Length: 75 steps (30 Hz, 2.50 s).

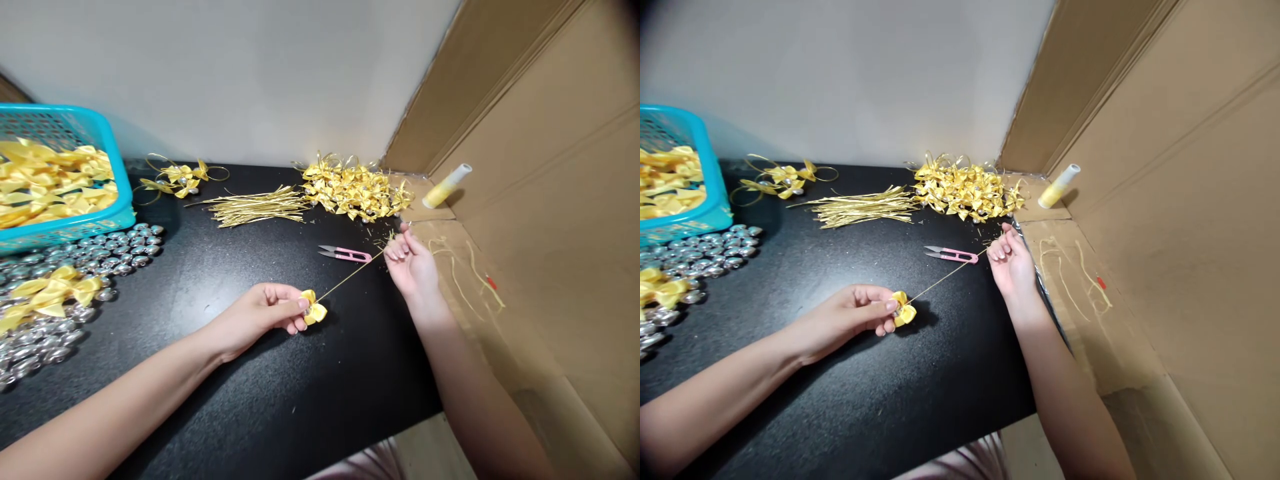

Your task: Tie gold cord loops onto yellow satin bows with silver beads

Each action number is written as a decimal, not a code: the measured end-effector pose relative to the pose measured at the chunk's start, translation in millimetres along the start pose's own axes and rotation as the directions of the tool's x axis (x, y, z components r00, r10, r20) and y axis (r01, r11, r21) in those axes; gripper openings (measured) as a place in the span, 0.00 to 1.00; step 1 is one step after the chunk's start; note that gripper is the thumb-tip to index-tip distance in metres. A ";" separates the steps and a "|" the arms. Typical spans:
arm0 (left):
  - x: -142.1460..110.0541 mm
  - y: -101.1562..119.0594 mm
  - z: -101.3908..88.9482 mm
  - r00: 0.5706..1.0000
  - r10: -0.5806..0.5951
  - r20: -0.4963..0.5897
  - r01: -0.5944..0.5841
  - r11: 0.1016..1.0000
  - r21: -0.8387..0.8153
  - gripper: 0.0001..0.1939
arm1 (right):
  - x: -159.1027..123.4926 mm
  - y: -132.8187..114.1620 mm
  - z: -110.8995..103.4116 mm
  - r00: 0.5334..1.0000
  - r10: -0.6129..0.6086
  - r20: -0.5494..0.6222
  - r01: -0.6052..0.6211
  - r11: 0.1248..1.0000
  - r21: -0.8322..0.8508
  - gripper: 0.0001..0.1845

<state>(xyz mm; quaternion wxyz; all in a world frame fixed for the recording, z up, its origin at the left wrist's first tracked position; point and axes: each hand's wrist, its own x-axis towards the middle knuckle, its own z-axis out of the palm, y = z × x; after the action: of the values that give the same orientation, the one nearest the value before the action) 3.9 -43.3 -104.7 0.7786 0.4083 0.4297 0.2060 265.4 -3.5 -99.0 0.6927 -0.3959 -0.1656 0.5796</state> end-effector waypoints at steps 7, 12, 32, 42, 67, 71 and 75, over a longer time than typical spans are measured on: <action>0.6 -4.1 0.8 0.998 0.048 -0.043 -0.048 0.999 -0.012 0.14 | 1.7 -3.3 -3.9 0.998 -0.049 0.034 0.049 0.999 -0.009 0.11; -2.0 -4.9 4.6 0.991 0.131 -0.039 -0.127 0.988 0.089 0.14 | -1.0 -5.8 0.1 0.999 -0.037 0.018 0.036 0.998 0.053 0.15; -36.9 -38.9 37.9 0.679 0.633 0.372 0.011 -0.516 0.857 0.09 | 6.8 9.4 34.8 0.988 0.153 0.028 -0.086 0.690 -0.719 0.04; -43.8 -48.0 69.2 0.739 0.633 0.231 0.133 -0.473 0.871 0.11 | 39.1 71.1 108.1 0.949 0.225 0.220 0.158 0.265 -0.951 0.04; -3.2 39.5 -29.3 0.706 0.658 -0.263 0.345 0.006 0.939 0.14 | 47.4 57.7 114.6 0.762 0.270 0.589 0.625 -0.545 -0.559 0.10; 18.9 48.8 -53.8 0.706 0.626 -0.332 0.336 0.117 0.935 0.11 | 44.5 65.1 112.3 0.756 0.267 0.598 0.634 -0.526 -0.567 0.10; 22.7 54.6 -54.5 0.668 0.648 -0.367 0.233 0.285 0.930 0.12 | 34.5 63.6 113.3 0.760 0.217 0.613 0.637 -0.434 -0.637 0.10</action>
<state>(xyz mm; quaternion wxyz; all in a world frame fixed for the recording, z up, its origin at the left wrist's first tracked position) -27.6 28.7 -88.0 0.1192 0.7241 0.6587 0.1661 154.1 70.1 -82.5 0.0859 -0.5591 -0.8208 0.0797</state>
